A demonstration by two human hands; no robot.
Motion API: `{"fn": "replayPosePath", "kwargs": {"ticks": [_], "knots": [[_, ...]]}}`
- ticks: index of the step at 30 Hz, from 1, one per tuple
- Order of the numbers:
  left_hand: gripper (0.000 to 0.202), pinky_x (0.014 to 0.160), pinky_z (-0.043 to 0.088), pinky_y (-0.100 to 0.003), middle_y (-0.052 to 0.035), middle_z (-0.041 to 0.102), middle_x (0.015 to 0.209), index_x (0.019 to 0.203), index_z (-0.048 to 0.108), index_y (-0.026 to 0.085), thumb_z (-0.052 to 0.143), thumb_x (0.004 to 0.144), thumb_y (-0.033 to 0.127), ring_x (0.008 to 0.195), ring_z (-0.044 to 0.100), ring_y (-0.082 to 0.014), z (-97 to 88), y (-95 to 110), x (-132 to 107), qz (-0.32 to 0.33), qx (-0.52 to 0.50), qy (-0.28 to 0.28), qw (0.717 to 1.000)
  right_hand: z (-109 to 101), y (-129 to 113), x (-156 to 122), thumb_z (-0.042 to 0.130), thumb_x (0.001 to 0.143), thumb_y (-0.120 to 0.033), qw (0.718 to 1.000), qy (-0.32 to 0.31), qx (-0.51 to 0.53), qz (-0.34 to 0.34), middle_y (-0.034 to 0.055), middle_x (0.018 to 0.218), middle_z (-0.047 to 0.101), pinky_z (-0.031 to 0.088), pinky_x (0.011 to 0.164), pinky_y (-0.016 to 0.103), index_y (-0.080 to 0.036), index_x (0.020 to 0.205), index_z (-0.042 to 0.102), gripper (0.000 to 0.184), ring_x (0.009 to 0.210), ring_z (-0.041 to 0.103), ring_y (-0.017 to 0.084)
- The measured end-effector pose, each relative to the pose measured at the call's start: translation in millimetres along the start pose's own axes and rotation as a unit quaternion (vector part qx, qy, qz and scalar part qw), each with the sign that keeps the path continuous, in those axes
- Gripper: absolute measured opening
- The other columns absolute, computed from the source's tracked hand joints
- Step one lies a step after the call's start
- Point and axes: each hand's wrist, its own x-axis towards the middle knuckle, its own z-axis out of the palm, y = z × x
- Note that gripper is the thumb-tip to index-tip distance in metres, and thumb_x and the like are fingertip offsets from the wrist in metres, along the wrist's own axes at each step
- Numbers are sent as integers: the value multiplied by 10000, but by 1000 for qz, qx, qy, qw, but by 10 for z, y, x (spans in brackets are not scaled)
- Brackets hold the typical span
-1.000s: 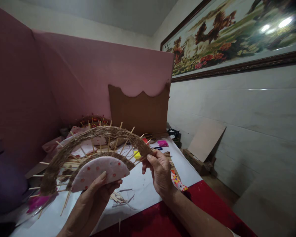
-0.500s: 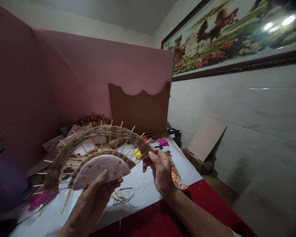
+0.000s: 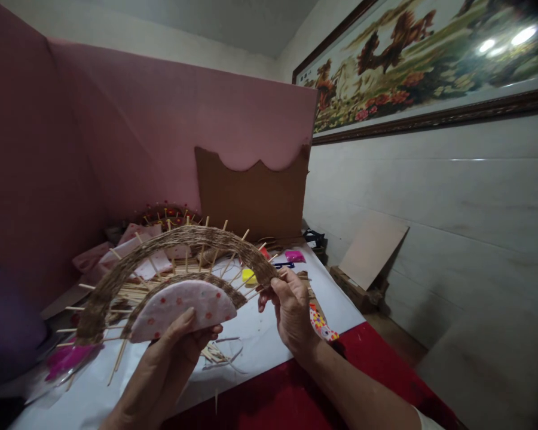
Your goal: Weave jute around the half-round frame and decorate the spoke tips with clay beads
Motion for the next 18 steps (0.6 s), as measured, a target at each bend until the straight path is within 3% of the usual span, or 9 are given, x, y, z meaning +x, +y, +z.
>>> {"fn": "replayPosePath", "kwargs": {"ticks": [11, 18], "knots": [[67, 646, 581, -318, -98, 708, 751, 741, 669, 103, 659, 675, 93, 659, 669, -210, -6, -3, 17, -13, -2, 8, 1000, -6, -36, 3, 582, 813, -261, 1000, -13, 18, 4, -4, 630, 636, 441, 409, 196, -167, 729, 512, 144, 466, 528, 90], [73, 639, 583, -304, -84, 709, 757, 744, 669, 122, 654, 688, 77, 661, 665, -195, -42, 11, 28, -11, -17, 8, 1000, -40, -46, 27, 608, 804, -232, 999, -44, 13, 11, -8, 597, 622, 444, 423, 203, -156, 740, 556, 112, 472, 536, 96]]}}
